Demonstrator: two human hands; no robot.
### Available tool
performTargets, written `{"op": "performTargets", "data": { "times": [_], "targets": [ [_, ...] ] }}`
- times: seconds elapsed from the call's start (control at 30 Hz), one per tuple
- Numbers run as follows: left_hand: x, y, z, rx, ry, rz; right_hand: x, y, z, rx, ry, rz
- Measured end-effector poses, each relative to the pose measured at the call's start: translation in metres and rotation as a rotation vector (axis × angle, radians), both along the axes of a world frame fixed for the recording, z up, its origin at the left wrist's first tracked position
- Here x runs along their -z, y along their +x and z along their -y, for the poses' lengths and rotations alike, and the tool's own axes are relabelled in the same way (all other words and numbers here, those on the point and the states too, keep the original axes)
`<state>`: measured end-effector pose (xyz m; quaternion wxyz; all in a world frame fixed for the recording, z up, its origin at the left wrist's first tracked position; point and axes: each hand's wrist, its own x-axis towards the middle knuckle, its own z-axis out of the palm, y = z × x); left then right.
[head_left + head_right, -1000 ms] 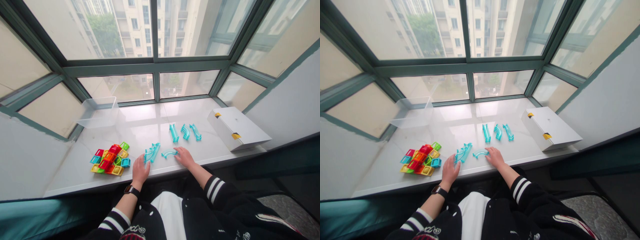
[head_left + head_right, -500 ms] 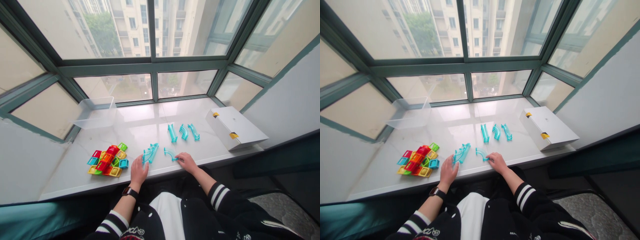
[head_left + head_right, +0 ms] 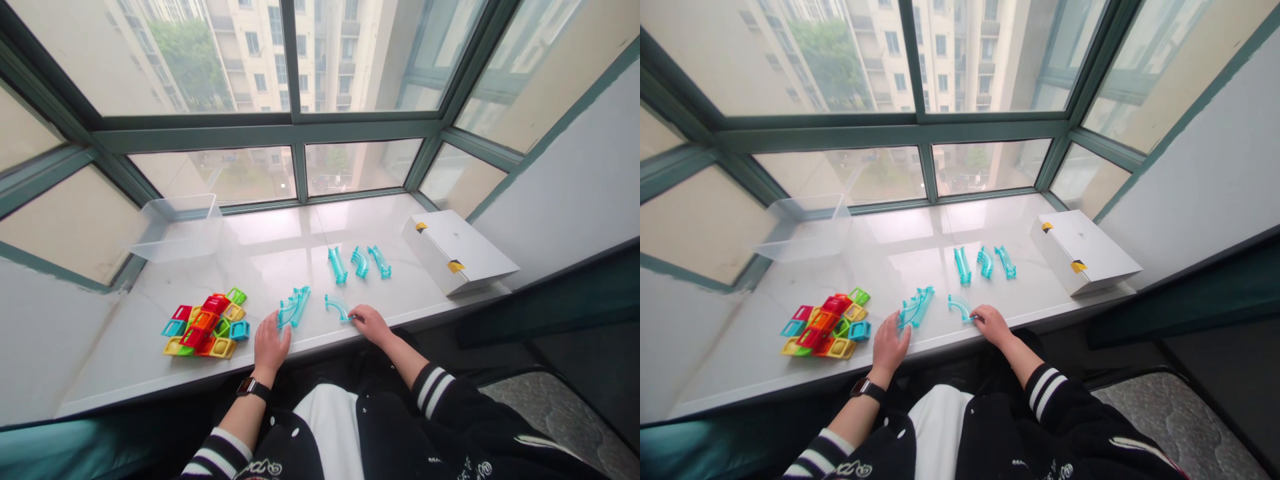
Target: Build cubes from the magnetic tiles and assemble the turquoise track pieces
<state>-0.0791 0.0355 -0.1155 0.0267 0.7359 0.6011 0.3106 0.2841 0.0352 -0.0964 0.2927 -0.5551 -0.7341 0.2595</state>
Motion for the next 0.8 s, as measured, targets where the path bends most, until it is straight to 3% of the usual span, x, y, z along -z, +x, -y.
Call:
{"op": "performTargets", "data": {
  "times": [0.3,0.5,0.57,0.67,0.8],
  "targets": [
    [-0.001,0.001,0.0,-0.004,-0.016,0.0,-0.01,0.033,0.013,0.109,-0.08,-0.068],
    [-0.009,0.004,0.008,0.063,0.069,0.005,-0.019,0.054,0.024,0.165,-0.091,-0.085],
    [-0.016,0.014,0.012,0.127,0.095,0.024,-0.02,0.06,0.027,0.178,-0.087,-0.089],
    [-0.029,0.042,0.014,0.329,0.078,0.07,-0.02,0.064,0.03,0.193,-0.092,-0.099],
    [-0.041,0.094,0.004,0.607,-0.078,0.073,-0.02,0.062,0.031,0.193,-0.102,-0.118]
  ]
}}
